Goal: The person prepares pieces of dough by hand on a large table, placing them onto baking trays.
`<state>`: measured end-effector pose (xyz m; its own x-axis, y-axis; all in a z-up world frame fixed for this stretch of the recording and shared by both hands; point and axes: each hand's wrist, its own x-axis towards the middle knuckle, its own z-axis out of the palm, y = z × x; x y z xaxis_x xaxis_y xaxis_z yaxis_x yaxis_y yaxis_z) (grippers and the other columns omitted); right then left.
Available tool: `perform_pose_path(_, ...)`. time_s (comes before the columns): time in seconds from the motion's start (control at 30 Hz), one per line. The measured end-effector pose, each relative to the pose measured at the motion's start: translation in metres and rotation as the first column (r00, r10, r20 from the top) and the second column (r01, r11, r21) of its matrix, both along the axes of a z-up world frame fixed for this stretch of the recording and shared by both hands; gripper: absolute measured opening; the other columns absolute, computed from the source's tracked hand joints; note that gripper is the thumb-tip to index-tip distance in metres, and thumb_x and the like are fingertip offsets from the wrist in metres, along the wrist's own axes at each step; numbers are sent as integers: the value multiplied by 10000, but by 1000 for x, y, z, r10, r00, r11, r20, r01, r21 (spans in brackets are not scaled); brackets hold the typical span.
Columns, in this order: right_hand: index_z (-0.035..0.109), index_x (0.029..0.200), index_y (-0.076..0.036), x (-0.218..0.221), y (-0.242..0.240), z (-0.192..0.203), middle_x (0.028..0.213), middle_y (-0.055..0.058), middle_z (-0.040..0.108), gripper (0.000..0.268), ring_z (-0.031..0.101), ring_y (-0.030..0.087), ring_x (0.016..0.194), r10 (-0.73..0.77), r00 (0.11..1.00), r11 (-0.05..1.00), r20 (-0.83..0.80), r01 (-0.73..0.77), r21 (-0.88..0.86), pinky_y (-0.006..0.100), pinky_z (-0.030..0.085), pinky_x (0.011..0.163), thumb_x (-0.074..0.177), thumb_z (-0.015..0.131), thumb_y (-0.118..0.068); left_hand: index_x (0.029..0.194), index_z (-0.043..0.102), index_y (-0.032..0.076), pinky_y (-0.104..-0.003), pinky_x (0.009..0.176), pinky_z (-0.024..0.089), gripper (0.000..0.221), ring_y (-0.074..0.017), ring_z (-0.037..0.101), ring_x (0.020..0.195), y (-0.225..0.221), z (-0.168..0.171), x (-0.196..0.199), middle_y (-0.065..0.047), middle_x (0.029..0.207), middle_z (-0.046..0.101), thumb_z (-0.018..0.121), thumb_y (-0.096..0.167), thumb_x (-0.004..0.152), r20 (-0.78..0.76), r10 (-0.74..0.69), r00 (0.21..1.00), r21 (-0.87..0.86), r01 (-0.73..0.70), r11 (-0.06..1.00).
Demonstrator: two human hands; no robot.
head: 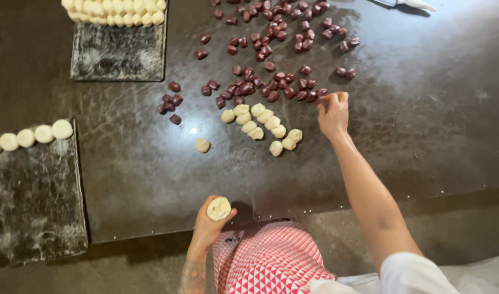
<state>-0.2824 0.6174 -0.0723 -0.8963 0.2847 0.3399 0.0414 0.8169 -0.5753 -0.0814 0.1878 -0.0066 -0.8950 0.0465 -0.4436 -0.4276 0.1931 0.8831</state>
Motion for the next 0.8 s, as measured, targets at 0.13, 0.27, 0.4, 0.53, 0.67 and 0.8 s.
perform_pose_path(0.13,648,1251,-56,48,-93,99,1040,91,717,406,711,231,923,320,947,804,19,-260,-535,327,579,775,857,699,24,1008,637,74,-264,738,531,385,-79,595,804,7,11,-35,14,858,668,908,142,744,-173,-98,980,-82,85,993)
perform_pose_path(0.27,748,1105,-94,92,-180,182,1050,86,732,239,744,249,937,637,770,705,-32,-599,-378,330,596,807,878,747,-20,988,618,54,-314,715,549,369,-126,616,790,13,43,-81,-44,861,700,902,185,792,-294,-199,935,-153,160,975)
perform_pose_path(0.4,729,992,-63,107,-261,208,957,128,680,141,685,349,927,763,644,646,52,-757,-101,415,552,829,852,742,-56,1068,642,59,-371,726,563,364,-274,715,862,-1,78,-100,-136,943,739,858,150,790,-505,-301,809,-264,188,946)
perform_pose_path(0.53,704,936,-36,112,-300,223,946,142,658,99,648,354,903,746,662,665,72,-746,-33,442,535,791,837,705,-42,1048,632,56,-427,723,559,362,-386,718,908,-36,102,-102,-186,924,738,832,159,765,-415,-366,833,-280,265,923)
perform_pose_path(0.67,706,961,-47,112,-324,231,918,132,659,135,644,335,885,682,731,730,24,-680,-69,443,525,767,830,704,-76,1014,630,62,-411,729,570,359,-355,744,842,-65,107,-106,-162,891,730,821,178,734,-433,-326,840,-176,276,945)
perform_pose_path(0.8,678,857,-41,122,-363,220,879,111,671,78,656,345,878,570,815,808,103,-579,109,454,533,782,789,705,-68,1023,643,33,-429,842,545,292,-397,679,996,-76,92,-111,-178,993,701,767,29,759,-648,-427,630,-318,285,904)
